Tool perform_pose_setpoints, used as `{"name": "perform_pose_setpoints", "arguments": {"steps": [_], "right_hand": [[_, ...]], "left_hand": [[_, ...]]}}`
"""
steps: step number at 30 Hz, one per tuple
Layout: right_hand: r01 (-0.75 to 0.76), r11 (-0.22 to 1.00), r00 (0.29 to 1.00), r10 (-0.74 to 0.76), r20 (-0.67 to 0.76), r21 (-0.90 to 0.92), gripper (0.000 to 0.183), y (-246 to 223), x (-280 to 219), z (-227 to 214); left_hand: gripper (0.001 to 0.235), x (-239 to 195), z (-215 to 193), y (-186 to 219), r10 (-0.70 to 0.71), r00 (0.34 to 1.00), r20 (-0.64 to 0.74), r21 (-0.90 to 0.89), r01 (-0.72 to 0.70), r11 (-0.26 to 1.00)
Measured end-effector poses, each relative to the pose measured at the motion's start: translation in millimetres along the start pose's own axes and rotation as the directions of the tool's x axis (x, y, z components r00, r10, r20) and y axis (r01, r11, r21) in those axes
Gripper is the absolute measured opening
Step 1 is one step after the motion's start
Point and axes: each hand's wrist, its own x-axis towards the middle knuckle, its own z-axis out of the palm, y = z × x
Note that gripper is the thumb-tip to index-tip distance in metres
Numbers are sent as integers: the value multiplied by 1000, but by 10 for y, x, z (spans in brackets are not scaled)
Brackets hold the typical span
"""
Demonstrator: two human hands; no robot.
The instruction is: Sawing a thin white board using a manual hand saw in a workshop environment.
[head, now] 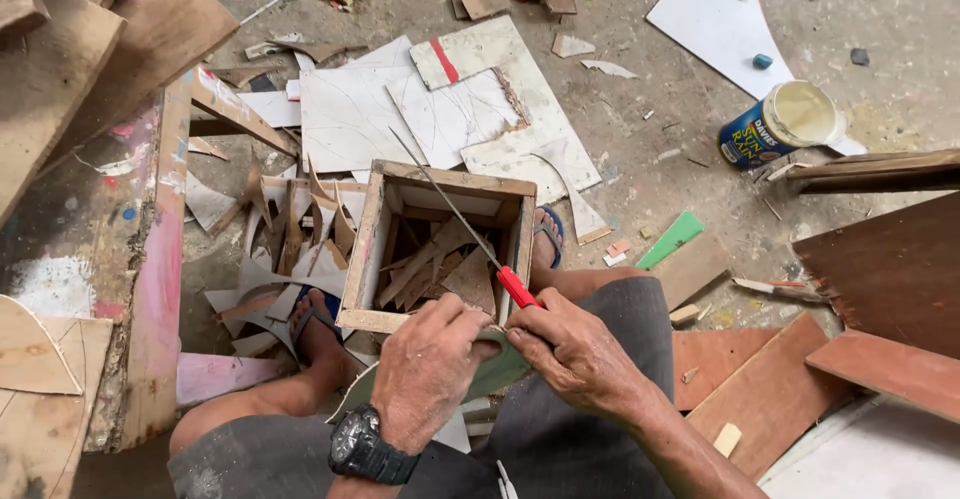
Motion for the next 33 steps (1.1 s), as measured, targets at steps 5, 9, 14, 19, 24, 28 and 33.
{"name": "perform_pose_setpoints", "arguments": {"steps": [5, 9, 14, 19, 24, 28, 33], "right_hand": [[17, 1000, 1000, -17, -21, 2, 19, 69, -126, 24], [-15, 1000, 999, 15, -33, 25, 17, -26, -177, 19], [-102, 995, 994, 102, -37, -2, 17, -104, -199, 66], [-189, 981, 982, 189, -6, 34, 19, -202, -178, 65], [-327, 930, 945, 323, 52, 169, 20, -293, -154, 46], [-375, 912, 927, 370, 62, 166, 20, -285, -199, 112], [-376, 840, 921, 384, 61, 392, 24, -206, -197, 210]], "left_hand": [[25, -27, 54, 92, 70, 997, -17, 9, -70, 997], [27, -96, 53, 174, 43, 998, -54, -21, -44, 999], [20, -183, 37, 255, 35, 995, -96, 2, -35, 999], [14, -243, 18, 284, 88, 983, -159, 83, -76, 994], [7, -293, -47, 345, 284, 934, -215, 234, -233, 944], [13, -349, 70, 313, 312, 924, -221, 235, -260, 936], [5, -388, 196, 240, 223, 933, -283, 156, -184, 970]]}}
